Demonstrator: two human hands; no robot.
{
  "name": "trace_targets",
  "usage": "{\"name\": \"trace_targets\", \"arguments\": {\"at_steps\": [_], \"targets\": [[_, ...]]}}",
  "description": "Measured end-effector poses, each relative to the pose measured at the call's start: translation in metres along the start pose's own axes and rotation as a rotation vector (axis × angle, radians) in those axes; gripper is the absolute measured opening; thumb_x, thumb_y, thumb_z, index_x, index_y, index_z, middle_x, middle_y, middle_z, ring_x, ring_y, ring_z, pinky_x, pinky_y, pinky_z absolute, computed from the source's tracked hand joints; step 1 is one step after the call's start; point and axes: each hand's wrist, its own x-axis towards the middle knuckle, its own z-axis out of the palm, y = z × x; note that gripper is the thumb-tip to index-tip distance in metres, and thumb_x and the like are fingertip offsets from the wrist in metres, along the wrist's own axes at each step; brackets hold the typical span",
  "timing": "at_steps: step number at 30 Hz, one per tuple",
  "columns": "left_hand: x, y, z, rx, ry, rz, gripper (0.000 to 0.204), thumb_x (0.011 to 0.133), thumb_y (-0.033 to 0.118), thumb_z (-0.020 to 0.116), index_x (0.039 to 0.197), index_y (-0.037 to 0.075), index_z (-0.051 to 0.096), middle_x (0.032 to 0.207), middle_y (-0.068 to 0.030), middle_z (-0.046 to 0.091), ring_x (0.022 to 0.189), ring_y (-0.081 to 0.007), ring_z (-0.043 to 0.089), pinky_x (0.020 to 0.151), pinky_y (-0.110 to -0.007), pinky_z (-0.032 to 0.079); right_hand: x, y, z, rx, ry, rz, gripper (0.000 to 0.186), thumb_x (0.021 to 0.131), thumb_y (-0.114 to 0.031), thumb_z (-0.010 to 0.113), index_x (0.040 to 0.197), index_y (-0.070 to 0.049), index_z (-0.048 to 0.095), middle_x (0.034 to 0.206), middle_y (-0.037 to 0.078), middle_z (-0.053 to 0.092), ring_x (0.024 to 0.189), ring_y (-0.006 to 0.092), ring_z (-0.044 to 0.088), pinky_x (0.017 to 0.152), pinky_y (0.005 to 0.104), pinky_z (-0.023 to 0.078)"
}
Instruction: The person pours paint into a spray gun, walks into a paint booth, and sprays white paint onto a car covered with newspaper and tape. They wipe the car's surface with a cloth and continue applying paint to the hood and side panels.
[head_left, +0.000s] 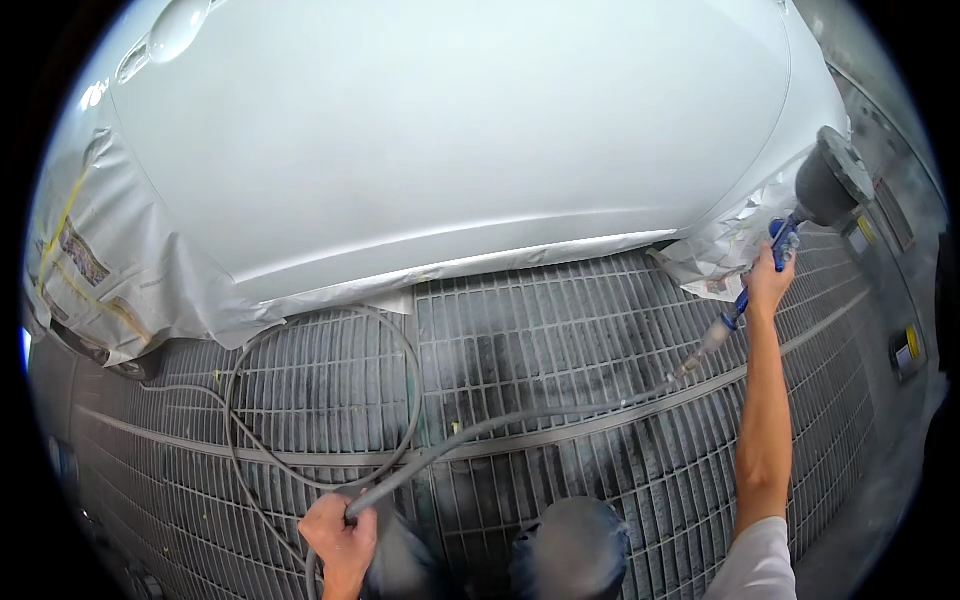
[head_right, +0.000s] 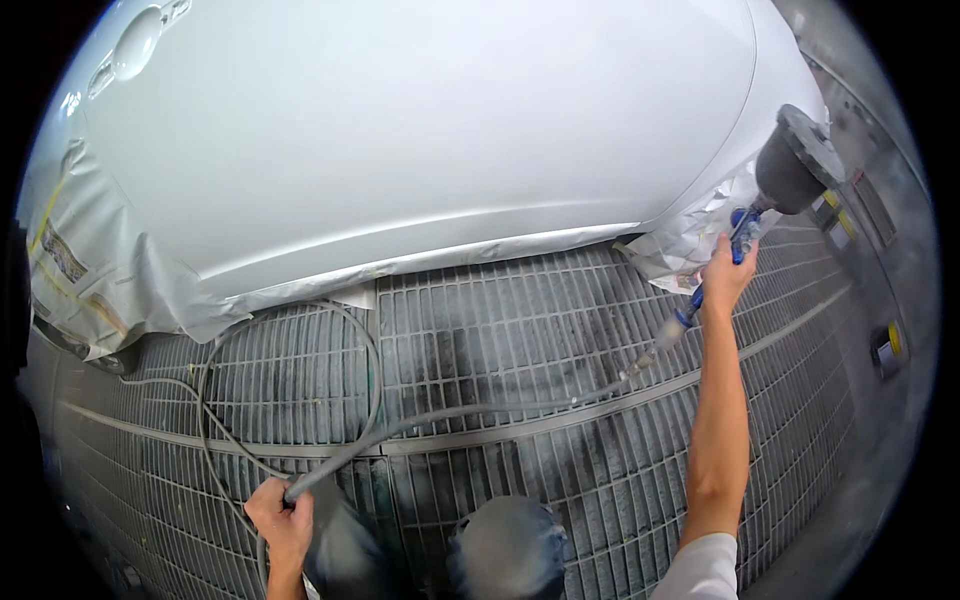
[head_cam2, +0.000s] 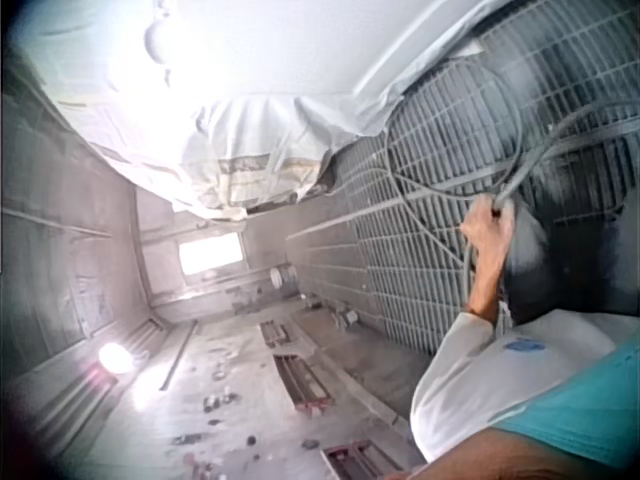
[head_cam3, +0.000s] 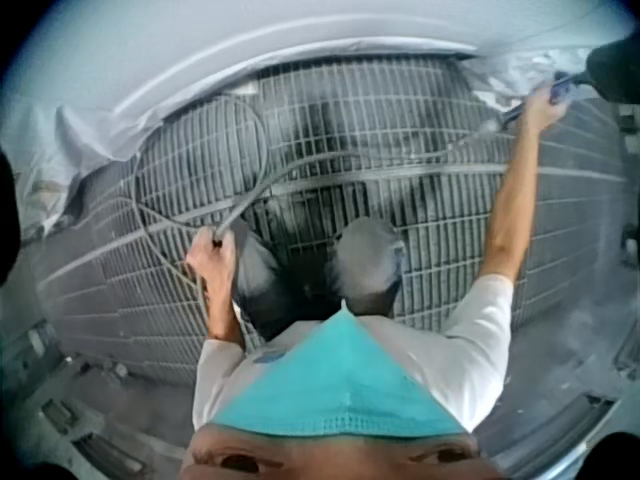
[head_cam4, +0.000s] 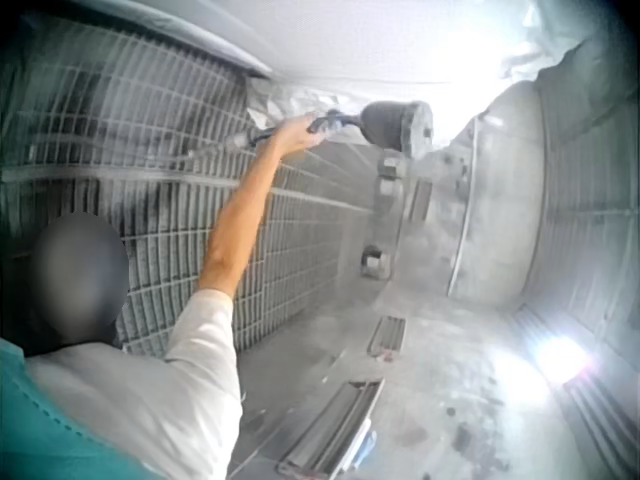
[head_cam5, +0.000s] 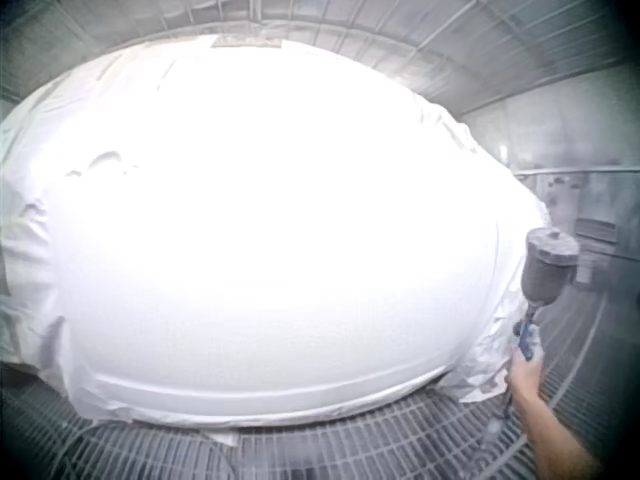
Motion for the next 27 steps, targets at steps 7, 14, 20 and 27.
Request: {"name": "trace_targets", "arguments": {"at_steps": [7,14,20,27], "targets": [[-0.012,-0.038,-0.034,0.077,0.061,-0.164,0.035,0.073,0.008,0.075,0.057,0.002,0.045,0.049,-0.0119,0.037,0.042,-0.0261,0.034,0.043,-0.037,0.025,-0.135,-0.051,0.030,0.232,-0.549,0.300,0.018,0.090,-0.017,0.064,0.079,-0.006,0.054,0.064,0.002,0.050,0.045,0.0099,0.045,0.037,0.0238,0.034],[-0.033,-0.099,-0.098,0.096,0.244,-0.332,0.035,0.077,0.004,0.075,0.057,0.000,0.046,0.050,-0.0085,0.035,0.046,-0.0144,0.028,0.043,-0.033,0.022,-0.303,-0.148,0.091,0.418,-0.990,0.347,0.020,0.090,-0.019,0.065,0.087,0.000,0.059,0.064,0.004,0.052,0.045,0.0098,0.045,0.039,0.0233,0.036],[-0.059,-0.126,-0.144,0.195,0.304,-0.392,0.037,0.075,0.005,0.076,0.056,0.001,0.044,0.047,-0.0068,0.036,0.043,-0.0128,0.030,0.042,-0.031,0.021,-0.413,-0.197,0.155,0.504,-1.415,0.321,0.048,0.089,-0.022,0.068,0.130,-0.003,0.053,0.074,-0.002,0.055,0.054,0.0048,0.049,0.047,0.0216,0.041],[-0.060,-0.121,-0.144,0.169,0.312,-0.387,0.036,0.072,0.005,0.077,0.055,0.003,0.045,0.047,-0.0071,0.038,0.042,-0.0140,0.031,0.042,-0.031,0.022,-0.440,-0.198,0.184,0.426,-1.510,0.329,0.037,0.089,-0.023,0.068,0.117,-0.001,0.059,0.067,-0.002,0.053,0.050,0.0058,0.047,0.045,0.0228,0.040]]}}
